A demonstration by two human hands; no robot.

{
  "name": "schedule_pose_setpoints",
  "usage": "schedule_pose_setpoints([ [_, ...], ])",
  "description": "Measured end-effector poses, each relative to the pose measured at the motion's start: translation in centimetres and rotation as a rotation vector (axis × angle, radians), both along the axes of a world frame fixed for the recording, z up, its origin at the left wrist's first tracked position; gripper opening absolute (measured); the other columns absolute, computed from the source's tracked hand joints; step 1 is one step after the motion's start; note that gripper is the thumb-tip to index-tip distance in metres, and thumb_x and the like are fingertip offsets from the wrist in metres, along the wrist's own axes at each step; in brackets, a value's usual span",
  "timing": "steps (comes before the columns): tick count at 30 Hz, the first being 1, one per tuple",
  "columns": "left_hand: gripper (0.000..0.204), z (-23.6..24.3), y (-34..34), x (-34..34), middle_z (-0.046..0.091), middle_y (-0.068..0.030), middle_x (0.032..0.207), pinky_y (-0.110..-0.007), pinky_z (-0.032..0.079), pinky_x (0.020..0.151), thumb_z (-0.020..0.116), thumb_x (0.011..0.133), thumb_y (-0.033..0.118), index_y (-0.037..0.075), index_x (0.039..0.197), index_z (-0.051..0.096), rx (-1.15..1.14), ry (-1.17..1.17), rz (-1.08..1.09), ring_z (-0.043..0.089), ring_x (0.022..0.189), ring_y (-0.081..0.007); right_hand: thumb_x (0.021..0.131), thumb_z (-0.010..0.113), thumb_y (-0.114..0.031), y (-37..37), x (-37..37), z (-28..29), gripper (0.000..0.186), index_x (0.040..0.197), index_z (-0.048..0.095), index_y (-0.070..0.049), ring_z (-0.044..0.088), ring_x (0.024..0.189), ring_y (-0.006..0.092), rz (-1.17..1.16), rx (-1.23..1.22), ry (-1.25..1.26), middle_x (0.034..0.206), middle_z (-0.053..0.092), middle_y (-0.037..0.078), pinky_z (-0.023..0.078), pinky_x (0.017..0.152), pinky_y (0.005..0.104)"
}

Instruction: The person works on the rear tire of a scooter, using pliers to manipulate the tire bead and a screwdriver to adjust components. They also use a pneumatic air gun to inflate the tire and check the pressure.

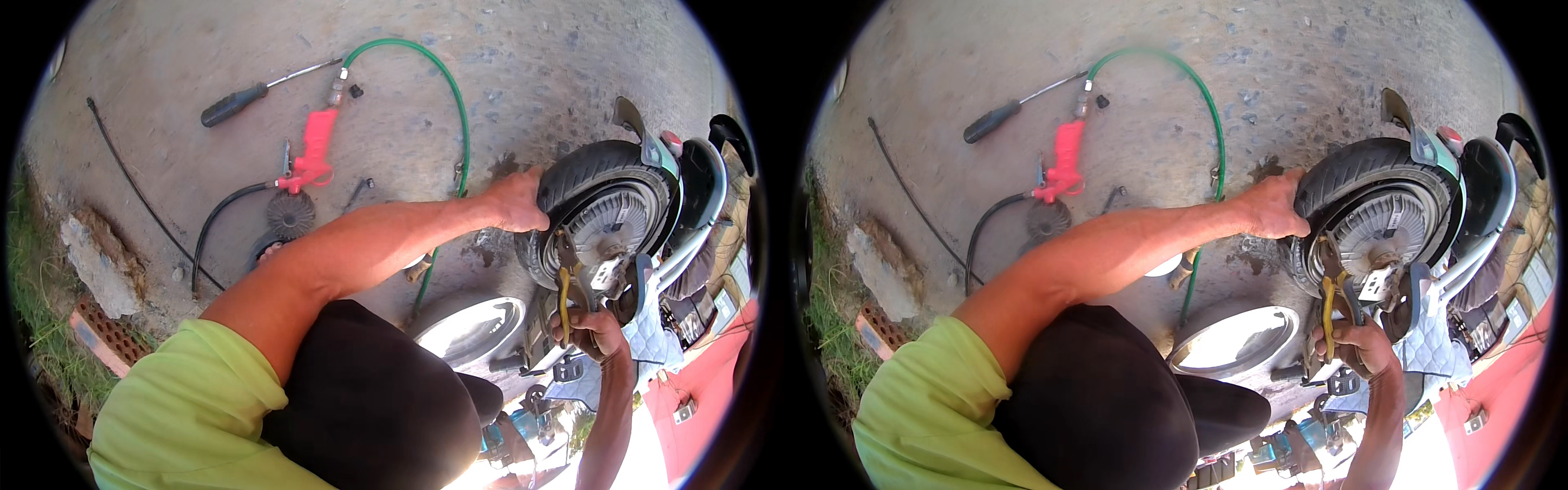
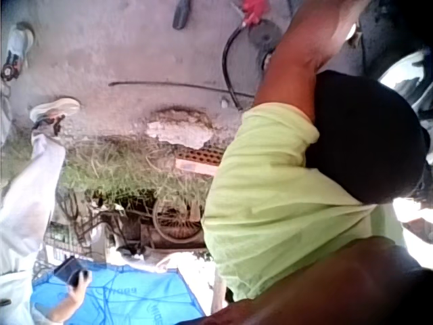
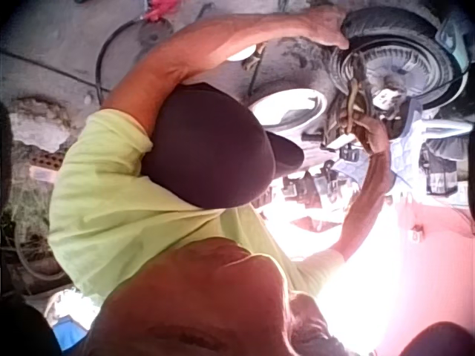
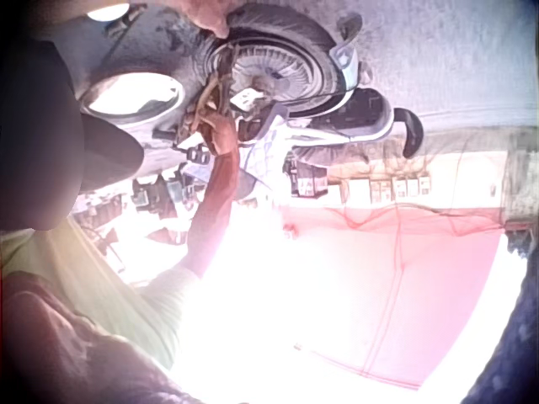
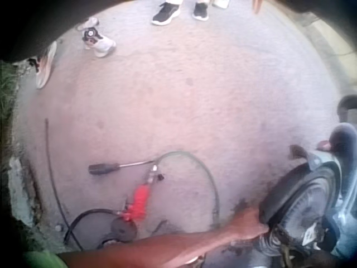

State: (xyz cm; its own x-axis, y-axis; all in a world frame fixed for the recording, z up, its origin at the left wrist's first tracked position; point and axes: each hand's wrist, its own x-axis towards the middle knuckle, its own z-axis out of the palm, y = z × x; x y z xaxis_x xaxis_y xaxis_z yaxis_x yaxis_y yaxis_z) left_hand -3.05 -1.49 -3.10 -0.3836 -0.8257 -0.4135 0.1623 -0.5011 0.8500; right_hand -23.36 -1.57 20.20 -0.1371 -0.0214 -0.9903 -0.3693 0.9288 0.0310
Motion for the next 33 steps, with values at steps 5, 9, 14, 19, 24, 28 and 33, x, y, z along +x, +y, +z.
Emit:
schedule_pose_setpoints([
  [5,0.070,0.0,0.0,0.1,0.068,-0.0297,0.108,-0.041,0.052,0.092,0.075,0.067,0.015,-0.008,0.128,0.052,0.021,0.119,0.086,0.066,0.105,-0.0396,0.078,0.061,-0.010,0.2,-1.5,-0.7,0.065,0.138,0.040,0.004,0.068,0.083,0.0304,-0.069,0.007,-0.096,0.099,0.069,0.022,0.055,0.081,0.0454],
  [9,0.064,-0.4,-0.8,-0.1,0.069,-0.0254,0.107,-0.040,0.053,0.091,0.078,0.065,0.012,-0.006,0.123,0.057,0.035,0.191,0.136,0.067,0.104,-0.0366,0.077,0.063,-0.018,-0.4,0.0,-0.5,0.049,0.117,0.060,0.011,0.065,0.086,0.0323,-0.036,-0.024,-0.141,0.100,0.066,0.021,0.052,0.083,0.0449],
  [14,0.067,-1.1,-2.0,0.3,0.070,-0.0209,0.108,-0.037,0.053,0.090,0.078,0.064,0.013,-0.003,0.126,0.058,0.037,0.280,0.071,0.067,0.102,-0.0312,0.079,0.067,-0.015,-1.3,-2.9,-1.3,0.074,0.147,0.039,-0.004,0.066,0.086,0.0331,-0.082,0.047,-0.231,0.102,0.064,0.021,0.054,0.081,0.0460],
  [19,0.061,-1.7,-3.3,0.9,0.071,-0.0225,0.105,-0.039,0.054,0.086,0.080,0.061,0.013,-0.001,0.118,0.062,-0.001,0.239,0.010,0.068,0.101,-0.0345,0.074,0.066,-0.013,-1.8,-1.7,-1.7,0.092,0.154,0.023,0.003,0.068,0.085,0.0333,-0.143,0.035,-0.226,0.099,0.068,0.023,0.055,0.081,0.0456],
  [24,0.067,-1.7,-4.4,2.0,0.069,-0.0232,0.108,-0.038,0.053,0.090,0.080,0.064,0.015,-0.004,0.124,0.058,-0.066,0.255,-0.102,0.067,0.104,-0.0326,0.077,0.067,-0.015,-0.8,-1.4,-1.6,0.092,0.158,0.024,-0.007,0.069,0.091,0.0361,-0.183,0.009,-0.232,0.108,0.068,0.024,0.055,0.086,0.0474],
  [28,0.067,-1.8,-4.6,2.0,0.069,-0.0234,0.109,-0.039,0.053,0.091,0.080,0.064,0.016,-0.004,0.123,0.058,-0.075,0.255,-0.106,0.067,0.104,-0.0328,0.077,0.067,-0.016,1.6,-0.2,-2.6,0.090,0.157,0.027,-0.009,0.069,0.095,0.0371,-0.180,-0.057,-0.182,0.116,0.068,0.026,0.053,0.090,0.0477],
  [33,0.068,-1.4,-4.5,1.9,0.069,-0.0227,0.110,-0.039,0.052,0.092,0.081,0.064,0.017,-0.003,0.125,0.057,-0.081,0.252,-0.093,0.067,0.105,-0.0328,0.074,0.067,-0.015,5.8,2.4,-4.3,0.094,0.156,0.022,-0.003,0.068,0.107,0.0365,-0.282,-0.196,-0.117,0.125,0.064,0.027,0.052,0.097,0.0469],
])
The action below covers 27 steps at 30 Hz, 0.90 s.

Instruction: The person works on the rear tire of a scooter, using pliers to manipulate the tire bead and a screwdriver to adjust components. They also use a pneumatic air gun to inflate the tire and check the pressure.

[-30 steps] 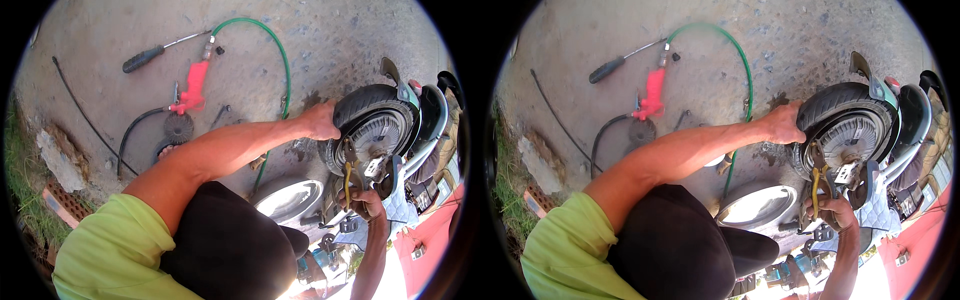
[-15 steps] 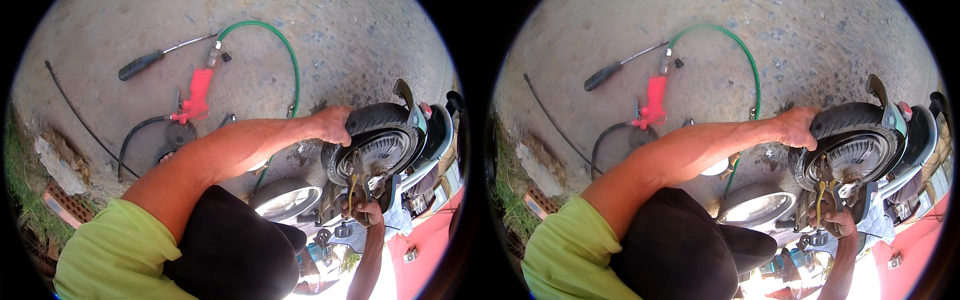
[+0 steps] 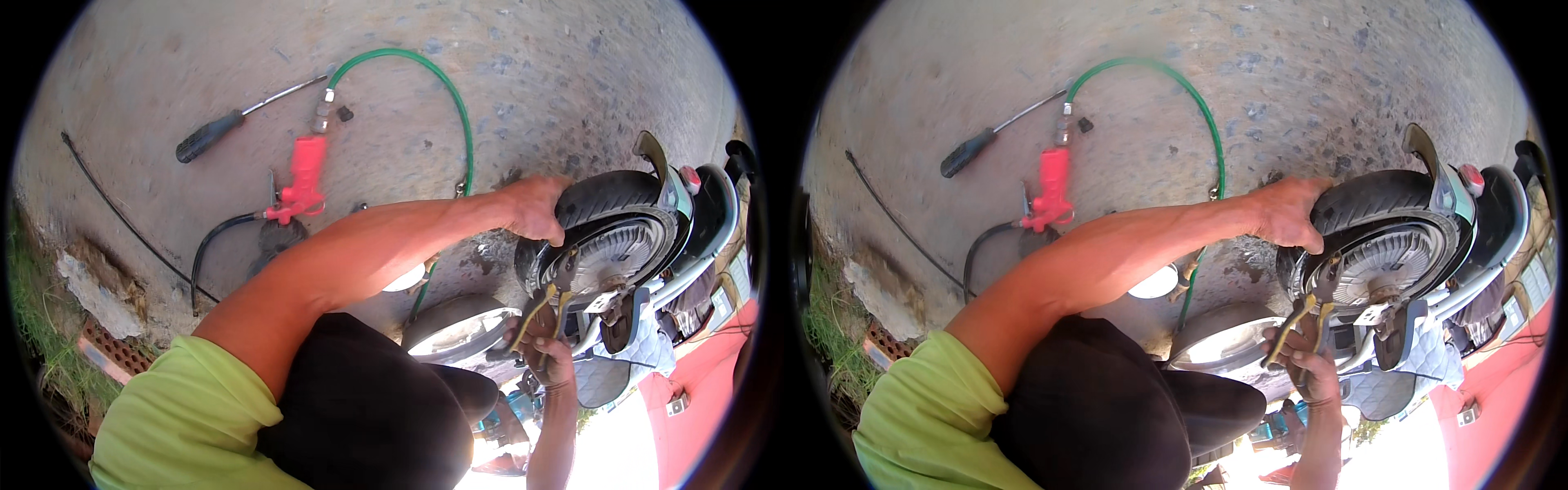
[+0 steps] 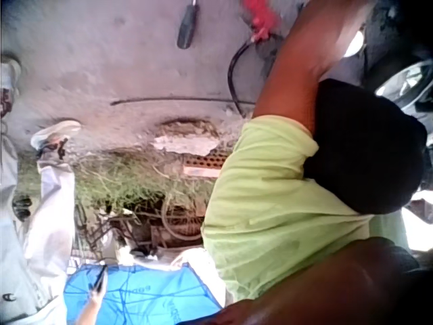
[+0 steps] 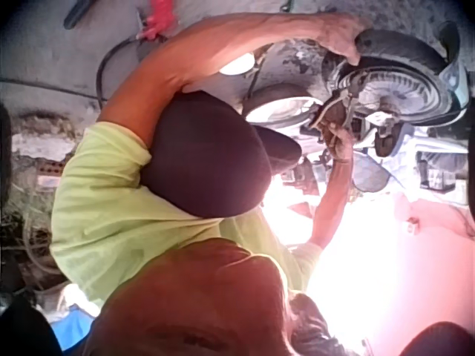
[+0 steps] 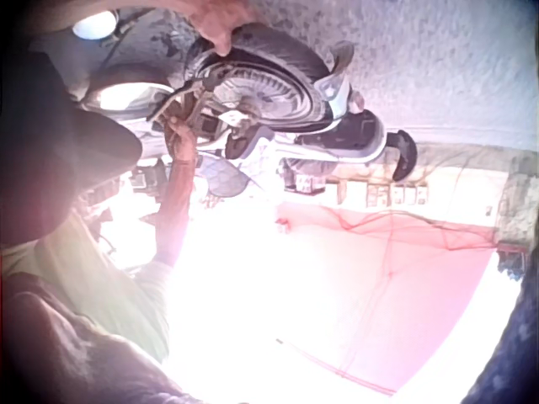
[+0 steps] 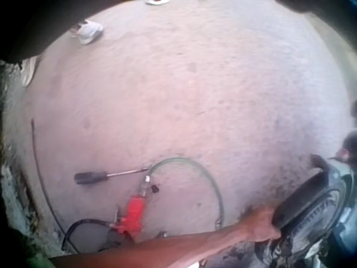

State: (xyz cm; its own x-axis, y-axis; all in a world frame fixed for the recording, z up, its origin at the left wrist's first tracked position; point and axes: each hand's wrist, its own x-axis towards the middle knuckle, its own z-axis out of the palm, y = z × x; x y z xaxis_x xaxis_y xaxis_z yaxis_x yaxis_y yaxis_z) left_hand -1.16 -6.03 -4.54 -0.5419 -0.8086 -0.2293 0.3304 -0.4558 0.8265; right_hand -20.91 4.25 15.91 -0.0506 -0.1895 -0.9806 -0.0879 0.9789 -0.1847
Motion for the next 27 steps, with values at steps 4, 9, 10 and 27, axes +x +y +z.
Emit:
schedule_pose_setpoints([
  [4,0.070,0.2,0.1,0.0,0.069,-0.0225,0.110,-0.039,0.052,0.092,0.081,0.063,0.019,-0.002,0.125,0.057,-0.005,-0.028,0.010,0.067,0.105,-0.0326,0.076,0.063,-0.017,1.9,2.0,-1.8,0.094,0.159,0.021,-0.010,0.067,0.108,0.0348,-0.001,-0.132,0.039,0.126,0.064,0.026,0.053,0.095,0.0441],
  [9,0.069,-0.1,0.5,-0.3,0.069,-0.0223,0.110,-0.039,0.051,0.092,0.081,0.063,0.020,-0.004,0.123,0.057,-0.014,-0.017,0.055,0.067,0.104,-0.0326,0.076,0.058,-0.013,2.3,1.6,-3.1,0.094,0.161,0.015,-0.008,0.066,0.112,0.0360,0.020,-0.208,-0.013,0.130,0.061,0.029,0.054,0.096,0.0442],
  [10,0.068,0.0,0.4,-0.3,0.069,-0.0224,0.109,-0.039,0.051,0.091,0.081,0.063,0.020,-0.004,0.123,0.058,-0.022,-0.022,0.056,0.067,0.104,-0.0326,0.076,0.057,-0.013,2.2,1.4,-3.2,0.094,0.161,0.015,-0.008,0.066,0.112,0.0360,0.026,-0.212,-0.026,0.130,0.060,0.029,0.054,0.096,0.0443],
  [27,0.063,-0.2,0.3,-1.0,0.070,-0.0229,0.101,-0.038,0.054,0.086,0.081,0.061,0.016,-0.005,0.117,0.060,0.003,-0.065,0.060,0.069,0.098,-0.0333,0.082,0.060,-0.015,2.5,0.7,-5.1,0.073,0.149,0.037,0.001,0.062,0.092,0.0258,0.043,-0.277,0.114,0.104,0.063,0.014,0.052,0.084,0.0400],
])
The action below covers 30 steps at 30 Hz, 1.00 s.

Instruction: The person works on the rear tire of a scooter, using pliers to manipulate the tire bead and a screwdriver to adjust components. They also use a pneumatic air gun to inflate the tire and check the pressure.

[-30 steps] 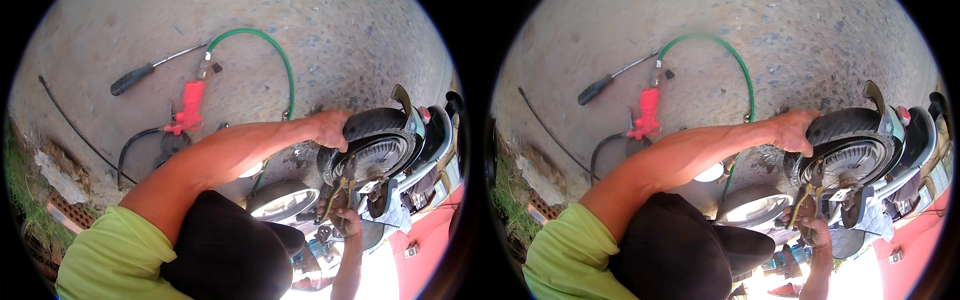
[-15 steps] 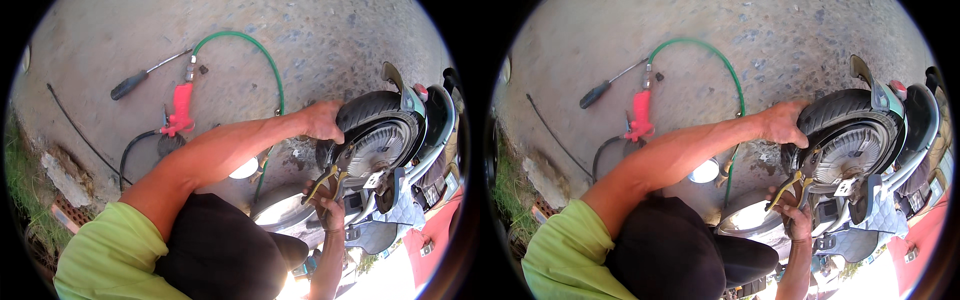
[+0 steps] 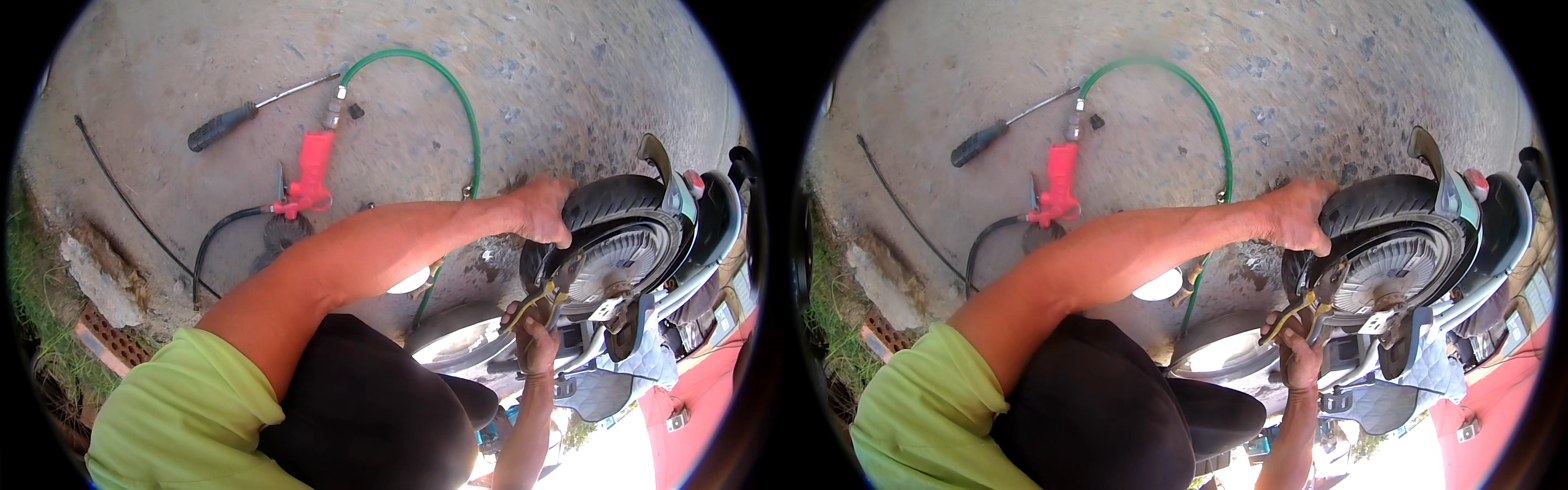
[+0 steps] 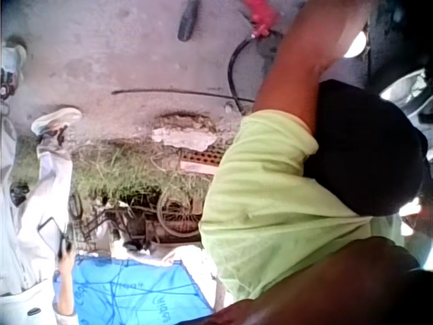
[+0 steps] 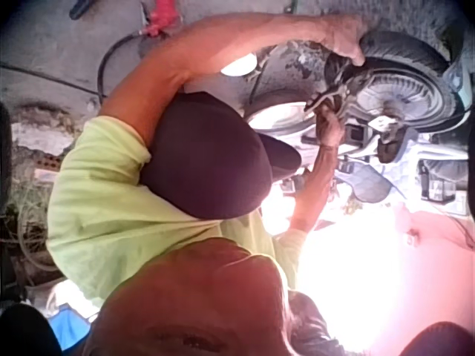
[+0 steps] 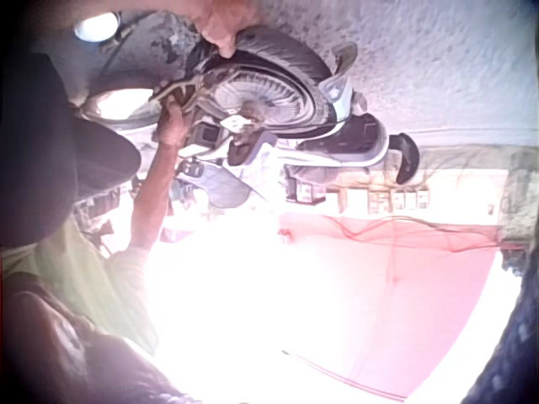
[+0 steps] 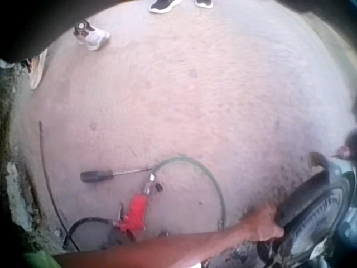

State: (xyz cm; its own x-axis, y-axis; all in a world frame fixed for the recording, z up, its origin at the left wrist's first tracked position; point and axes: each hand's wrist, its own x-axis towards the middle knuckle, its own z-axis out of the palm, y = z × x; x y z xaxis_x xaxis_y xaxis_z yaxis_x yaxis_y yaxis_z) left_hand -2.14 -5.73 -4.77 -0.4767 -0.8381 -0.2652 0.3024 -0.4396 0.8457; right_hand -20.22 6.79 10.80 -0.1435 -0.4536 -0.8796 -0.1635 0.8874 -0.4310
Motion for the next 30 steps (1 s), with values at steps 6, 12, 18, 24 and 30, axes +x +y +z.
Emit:
schedule_pose_setpoints([
  [6,0.057,0.2,-0.1,0.4,0.070,-0.0236,0.098,-0.040,0.054,0.084,0.080,0.061,0.015,-0.004,0.112,0.061,0.011,-0.009,-0.007,0.070,0.096,-0.0350,0.085,0.060,-0.014,0.4,0.0,-1.2,0.056,0.135,0.046,0.006,0.066,0.094,0.0280,-0.040,-0.088,0.053,0.104,0.065,0.020,0.057,0.085,0.0398],
  [12,0.056,-0.4,-0.3,0.3,0.070,-0.0236,0.095,-0.041,0.054,0.083,0.079,0.060,0.015,-0.003,0.110,0.061,-0.003,0.013,0.004,0.069,0.094,-0.0363,0.087,0.064,-0.018,1.2,0.0,-1.9,0.044,0.127,0.056,0.000,0.060,0.099,0.0241,-0.087,-0.104,0.016,0.108,0.061,0.011,0.051,0.084,0.0418],
  [18,0.057,-0.3,-0.4,0.5,0.070,-0.0236,0.095,-0.042,0.054,0.082,0.078,0.060,0.014,-0.003,0.111,0.060,0.008,0.037,-0.015,0.069,0.094,-0.0370,0.086,0.068,-0.025,1.0,-1.1,-1.3,0.055,0.133,0.053,0.000,0.061,0.101,0.0260,-0.111,0.037,-0.150,0.107,0.063,0.012,0.049,0.090,0.0443],
  [24,0.062,-0.2,-0.5,0.6,0.070,-0.0244,0.099,-0.041,0.054,0.084,0.079,0.060,0.015,-0.003,0.116,0.059,0.028,0.029,-0.047,0.069,0.096,-0.0374,0.083,0.068,-0.024,-0.3,0.6,0.5,0.066,0.138,0.047,0.005,0.064,0.100,0.0296,-0.097,0.105,-0.055,0.111,0.064,0.017,0.050,0.093,0.0446],
  [30,0.062,0.1,-0.6,0.9,0.070,-0.0248,0.101,-0.041,0.053,0.086,0.078,0.062,0.018,-0.003,0.117,0.059,0.019,0.036,-0.067,0.068,0.098,-0.0374,0.080,0.071,-0.027,-0.6,1.7,1.1,0.065,0.137,0.051,-0.003,0.060,0.098,0.0278,-0.180,0.087,-0.286,0.108,0.060,0.014,0.048,0.090,0.0418],
])
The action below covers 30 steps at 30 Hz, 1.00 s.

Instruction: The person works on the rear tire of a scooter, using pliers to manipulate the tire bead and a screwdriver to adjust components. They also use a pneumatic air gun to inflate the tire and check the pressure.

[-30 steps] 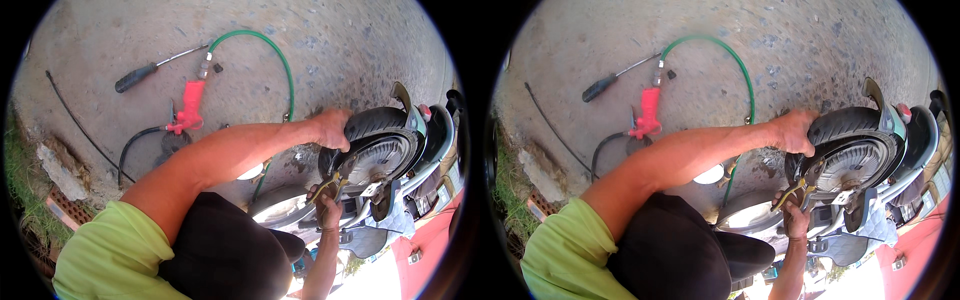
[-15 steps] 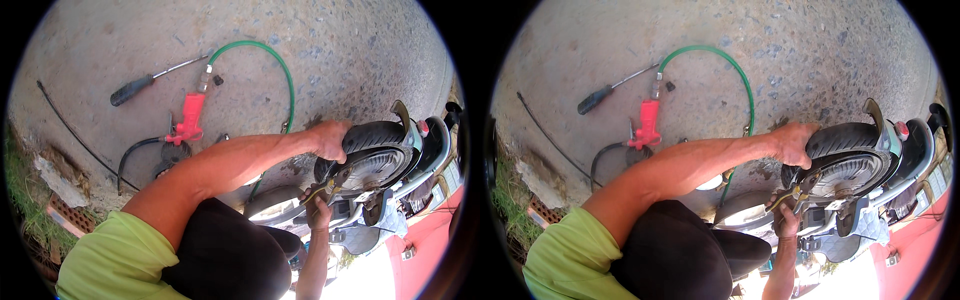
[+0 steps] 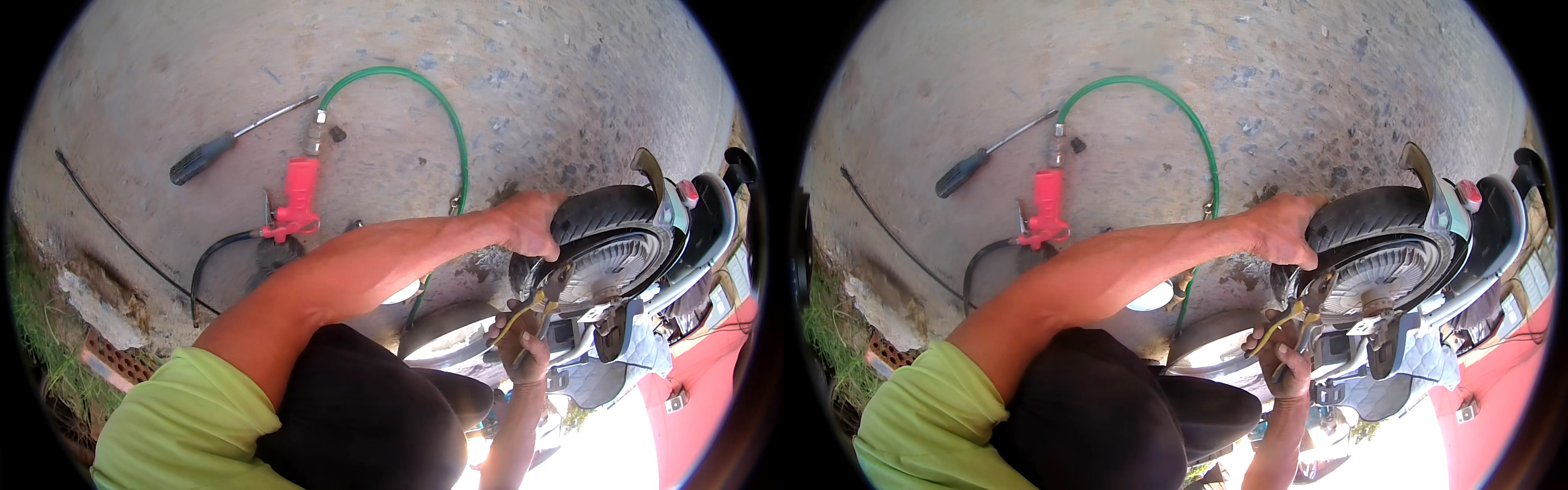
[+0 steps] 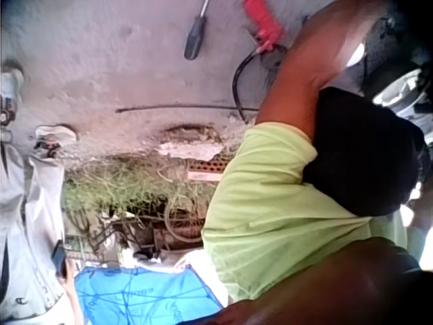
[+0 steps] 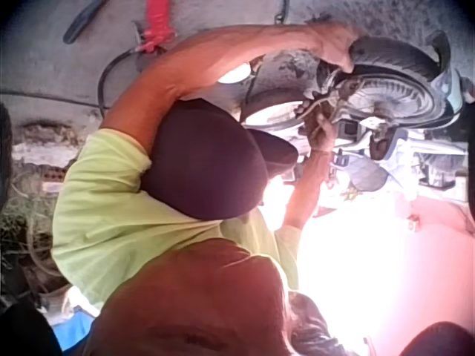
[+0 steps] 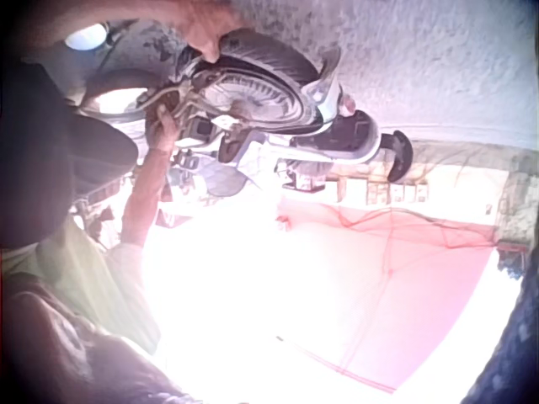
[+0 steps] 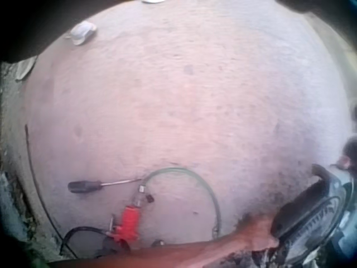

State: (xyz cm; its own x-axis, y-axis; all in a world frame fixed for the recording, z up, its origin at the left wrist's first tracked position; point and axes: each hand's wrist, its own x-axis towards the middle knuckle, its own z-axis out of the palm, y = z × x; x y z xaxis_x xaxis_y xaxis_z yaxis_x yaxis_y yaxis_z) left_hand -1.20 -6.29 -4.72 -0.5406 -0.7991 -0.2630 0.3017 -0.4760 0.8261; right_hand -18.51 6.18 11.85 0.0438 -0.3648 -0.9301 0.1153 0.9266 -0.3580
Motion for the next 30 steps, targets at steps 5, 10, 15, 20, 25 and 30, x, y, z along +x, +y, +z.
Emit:
schedule_pose_setpoints([
  [5,0.063,-0.1,0.0,-0.3,0.070,-0.0252,0.102,-0.041,0.053,0.086,0.078,0.062,0.020,-0.003,0.118,0.058,-0.021,-0.012,0.005,0.068,0.098,-0.0371,0.077,0.065,-0.018,1.1,1.3,-1.6,0.059,0.130,0.053,0.003,0.053,0.087,0.0247,-0.127,-0.086,0.046,0.095,0.053,0.011,0.044,0.079,0.0396],
  [10,0.063,0.1,0.0,-0.3,0.070,-0.0251,0.101,-0.040,0.053,0.086,0.078,0.062,0.020,-0.005,0.116,0.058,-0.020,-0.013,0.009,0.068,0.097,-0.0365,0.078,0.062,-0.015,1.3,2.0,-1.9,0.052,0.126,0.052,0.004,0.052,0.086,0.0247,-0.099,-0.119,0.170,0.094,0.054,0.012,0.044,0.079,0.0385],
  [15,0.062,-0.3,0.2,-0.6,0.070,-0.0246,0.098,-0.040,0.053,0.084,0.077,0.061,0.020,-0.005,0.115,0.058,-0.039,-0.028,0.051,0.069,0.094,-0.0363,0.078,0.059,-0.013,1.2,2.9,-2.3,0.049,0.124,0.050,0.003,0.053,0.084,0.0240,-0.046,-0.131,0.257,0.094,0.056,0.013,0.045,0.077,0.0365],
  [20,0.062,-0.3,0.2,-0.6,0.070,-0.0247,0.097,-0.040,0.053,0.084,0.078,0.062,0.020,-0.006,0.115,0.058,-0.029,-0.033,0.051,0.069,0.093,-0.0363,0.080,0.057,-0.009,2.3,4.0,-4.2,0.047,0.124,0.050,0.002,0.054,0.084,0.0234,-0.041,-0.220,0.409,0.094,0.056,0.012,0.045,0.076,0.0351],
  [25,0.063,0.3,0.9,-1.0,0.070,-0.0252,0.097,-0.041,0.053,0.085,0.079,0.062,0.020,-0.006,0.115,0.057,-0.036,-0.014,0.067,0.069,0.094,-0.0368,0.079,0.057,-0.010,3.1,3.9,-4.4,0.052,0.128,0.049,0.002,0.054,0.085,0.0214,-0.102,-0.310,0.291,0.095,0.057,0.011,0.045,0.079,0.0339],
  [30,0.062,0.2,0.3,-0.1,0.070,-0.0249,0.098,-0.040,0.053,0.085,0.080,0.064,0.018,-0.004,0.116,0.057,-0.025,-0.012,0.036,0.069,0.095,-0.0354,0.077,0.057,-0.012,3.1,3.3,-4.2,0.056,0.131,0.048,0.003,0.056,0.088,0.0222,-0.070,-0.243,0.255,0.098,0.058,0.012,0.047,0.082,0.0356],
])
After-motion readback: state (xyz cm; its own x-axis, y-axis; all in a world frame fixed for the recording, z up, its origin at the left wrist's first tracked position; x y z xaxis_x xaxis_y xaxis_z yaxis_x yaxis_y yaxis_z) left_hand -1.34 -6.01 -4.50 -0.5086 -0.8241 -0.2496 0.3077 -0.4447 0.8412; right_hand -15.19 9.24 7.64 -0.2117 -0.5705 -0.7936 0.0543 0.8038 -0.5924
